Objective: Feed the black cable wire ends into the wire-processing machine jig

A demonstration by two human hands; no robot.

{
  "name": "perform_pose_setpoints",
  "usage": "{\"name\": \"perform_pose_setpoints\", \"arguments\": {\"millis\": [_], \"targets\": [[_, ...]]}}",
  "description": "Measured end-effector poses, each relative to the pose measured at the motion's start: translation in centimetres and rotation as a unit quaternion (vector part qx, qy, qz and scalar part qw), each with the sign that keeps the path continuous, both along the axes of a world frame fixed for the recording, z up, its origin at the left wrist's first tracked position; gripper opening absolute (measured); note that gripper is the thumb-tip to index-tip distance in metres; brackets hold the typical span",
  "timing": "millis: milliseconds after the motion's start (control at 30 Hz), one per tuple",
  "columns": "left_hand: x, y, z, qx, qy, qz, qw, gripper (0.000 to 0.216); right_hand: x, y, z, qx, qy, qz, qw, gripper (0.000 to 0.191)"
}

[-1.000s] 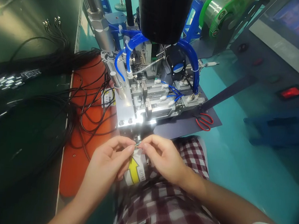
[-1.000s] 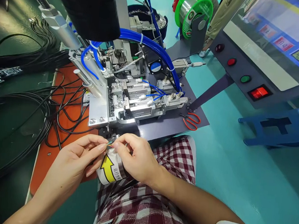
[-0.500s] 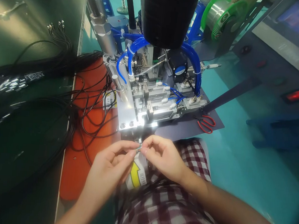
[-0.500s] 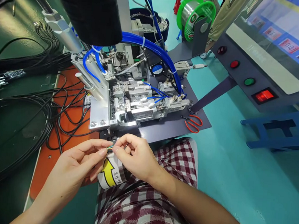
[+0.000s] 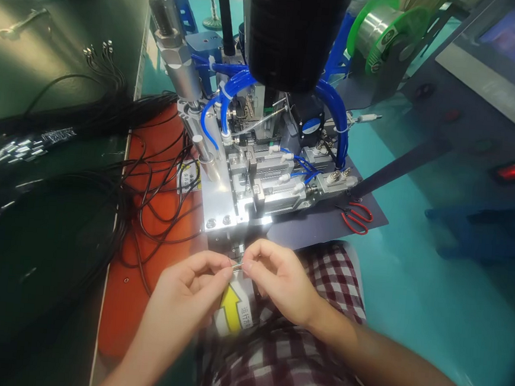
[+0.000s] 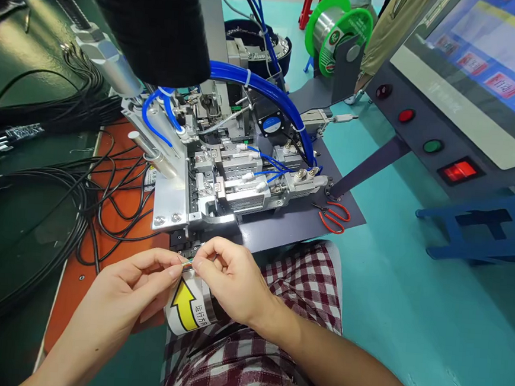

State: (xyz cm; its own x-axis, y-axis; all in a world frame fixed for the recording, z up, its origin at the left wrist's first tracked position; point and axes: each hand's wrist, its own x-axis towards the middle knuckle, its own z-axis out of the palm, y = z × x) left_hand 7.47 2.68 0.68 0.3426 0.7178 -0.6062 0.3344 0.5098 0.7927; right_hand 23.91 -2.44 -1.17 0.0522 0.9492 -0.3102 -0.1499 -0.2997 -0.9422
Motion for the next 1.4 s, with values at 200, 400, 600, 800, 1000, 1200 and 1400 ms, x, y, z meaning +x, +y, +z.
{"name": "perform_pose_setpoints", "arguments": {"millis": [200,400,600,800,1000,1200,1400], "targets": [[0.0,-0.1,0.0,-0.014,-0.029,0.006,0.999,0.045,-0.1,0.1,0.0,-0.002,0.002,-0.001,1.000,0.014],[-0.2,-0.2,-0.3,-0.008,-0.029,0.019,0.999,0.042,0.0,0.0,0.3,0.008,-0.010,0.007,1.000,0.015],[-0.2,-0.4,0.1,0.017,-0.025,-0.005,1.000,0.040,1.2,0.4,1.0,0.004,0.037,0.016,0.999,0.018],[0.1,-0.6,0.9,0.057,-0.020,-0.026,0.998,0.029,1.3,0.2,0.8,-0.021,0.073,0.030,0.997,0.030],[0.1,-0.6,0.7,0.077,-0.016,-0.043,0.996,0.027,1.3,-0.2,0.9,-0.033,0.065,0.036,0.997,0.035],[0.4,-0.7,0.9,0.115,-0.012,-0.063,0.991,0.026,1.5,-0.2,0.7,-0.050,0.081,0.039,0.995,0.034],[0.3,-0.8,0.8,0.117,-0.011,-0.065,0.991,0.026,1.6,-0.2,0.7,-0.039,0.119,0.040,0.991,0.031]]}}
